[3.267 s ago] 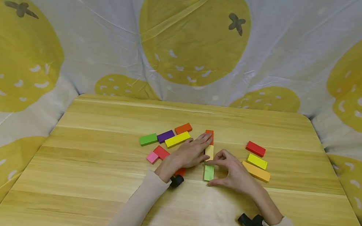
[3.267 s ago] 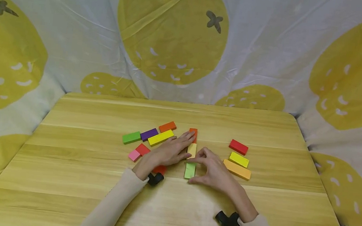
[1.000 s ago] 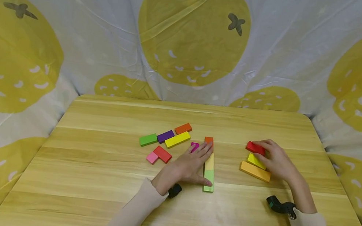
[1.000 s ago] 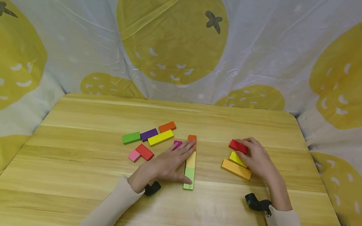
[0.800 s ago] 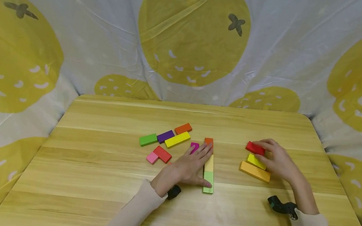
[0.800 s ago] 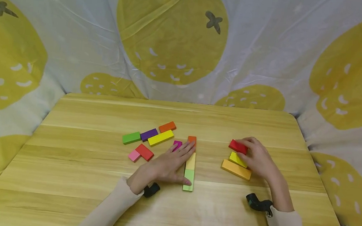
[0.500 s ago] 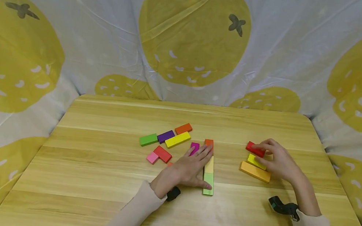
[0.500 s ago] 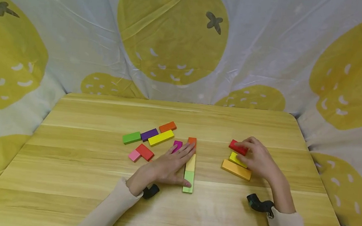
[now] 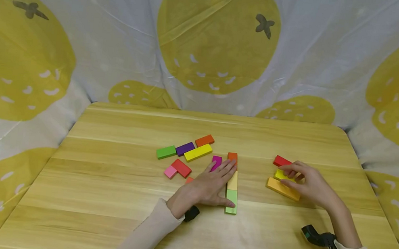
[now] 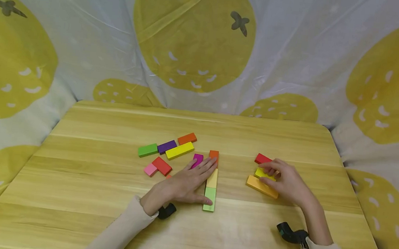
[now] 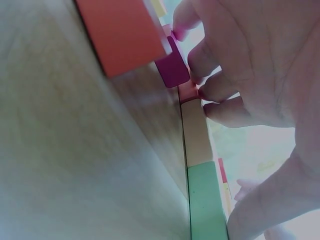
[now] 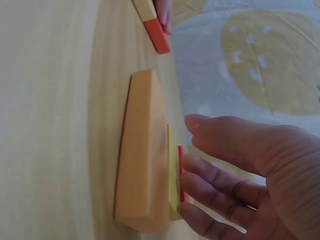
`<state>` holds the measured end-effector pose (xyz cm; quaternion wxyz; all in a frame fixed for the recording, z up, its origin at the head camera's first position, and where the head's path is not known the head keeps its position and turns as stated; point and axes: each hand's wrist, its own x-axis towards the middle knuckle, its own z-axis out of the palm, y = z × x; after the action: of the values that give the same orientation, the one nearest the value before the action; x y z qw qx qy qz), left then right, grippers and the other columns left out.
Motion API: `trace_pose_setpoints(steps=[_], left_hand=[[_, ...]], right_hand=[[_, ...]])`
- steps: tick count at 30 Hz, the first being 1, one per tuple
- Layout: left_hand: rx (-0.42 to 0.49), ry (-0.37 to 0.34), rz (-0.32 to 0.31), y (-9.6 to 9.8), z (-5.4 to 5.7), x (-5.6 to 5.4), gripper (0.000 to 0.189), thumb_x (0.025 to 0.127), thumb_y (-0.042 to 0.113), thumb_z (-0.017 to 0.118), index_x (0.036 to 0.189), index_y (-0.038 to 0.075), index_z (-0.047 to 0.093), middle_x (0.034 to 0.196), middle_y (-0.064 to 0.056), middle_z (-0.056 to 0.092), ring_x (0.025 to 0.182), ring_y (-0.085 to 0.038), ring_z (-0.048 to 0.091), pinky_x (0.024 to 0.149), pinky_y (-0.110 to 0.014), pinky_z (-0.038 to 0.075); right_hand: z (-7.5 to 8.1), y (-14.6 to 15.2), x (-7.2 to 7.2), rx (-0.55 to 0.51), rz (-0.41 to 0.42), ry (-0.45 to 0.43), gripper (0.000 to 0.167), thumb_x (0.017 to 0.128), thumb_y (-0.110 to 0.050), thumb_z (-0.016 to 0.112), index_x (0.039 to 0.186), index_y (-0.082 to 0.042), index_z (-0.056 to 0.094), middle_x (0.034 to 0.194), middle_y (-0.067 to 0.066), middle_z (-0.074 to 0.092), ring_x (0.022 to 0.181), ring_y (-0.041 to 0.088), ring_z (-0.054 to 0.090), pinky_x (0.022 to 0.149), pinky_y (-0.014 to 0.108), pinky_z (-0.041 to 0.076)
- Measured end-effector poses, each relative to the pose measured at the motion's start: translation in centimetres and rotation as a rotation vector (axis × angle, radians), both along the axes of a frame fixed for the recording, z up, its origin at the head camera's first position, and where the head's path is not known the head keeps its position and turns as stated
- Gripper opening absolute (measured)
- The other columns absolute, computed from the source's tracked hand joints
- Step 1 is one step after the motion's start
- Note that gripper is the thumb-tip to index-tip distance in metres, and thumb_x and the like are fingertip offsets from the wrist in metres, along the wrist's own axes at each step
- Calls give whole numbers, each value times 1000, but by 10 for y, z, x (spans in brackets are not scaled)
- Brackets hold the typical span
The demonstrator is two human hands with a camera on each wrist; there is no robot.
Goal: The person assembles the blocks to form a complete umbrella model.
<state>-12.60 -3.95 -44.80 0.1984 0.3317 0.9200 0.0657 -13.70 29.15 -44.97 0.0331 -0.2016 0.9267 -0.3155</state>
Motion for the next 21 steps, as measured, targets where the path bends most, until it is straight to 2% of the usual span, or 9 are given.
trace_pose_setpoints(steps=[5, 11, 18, 21], left_hand=[[-3, 8, -9, 0, 0, 2, 110, 93, 71, 59, 167, 10, 5, 176, -4, -4, 164, -21, -2, 133, -49, 2], [-9, 21, -13, 0, 0, 8, 110, 93, 72, 58, 167, 11, 5, 176, -3, -3, 164, -20, -1, 133, -50, 3], [-8, 24, -5, 0, -1, 18, 110, 92, 73, 58, 168, 12, 6, 176, -2, -3, 164, -19, 0, 132, -54, 6], [0, 21, 5, 2, -2, 21, 110, 92, 73, 58, 168, 12, 7, 176, -1, -2, 164, -19, 0, 132, -54, 6]], right_hand=[[-3, 3, 12, -8, 11, 22, 28, 90, -17, 81, 117, -8, 75, 98, -1, 66, 86, 10, 59, 73, 24, 56], [-9, 3, 25, -39, -9, 97, 28, 86, -12, 84, 113, -10, 76, 101, -1, 68, 88, 9, 61, 73, 22, 56], [-10, -4, 32, -12, -11, 178, 32, 82, -7, 87, 112, -7, 77, 101, 0, 66, 86, 13, 63, 73, 22, 56], [-9, -4, 33, 16, -16, 168, 33, 81, -7, 87, 112, -6, 77, 99, -1, 66, 85, 11, 62, 72, 22, 55]])
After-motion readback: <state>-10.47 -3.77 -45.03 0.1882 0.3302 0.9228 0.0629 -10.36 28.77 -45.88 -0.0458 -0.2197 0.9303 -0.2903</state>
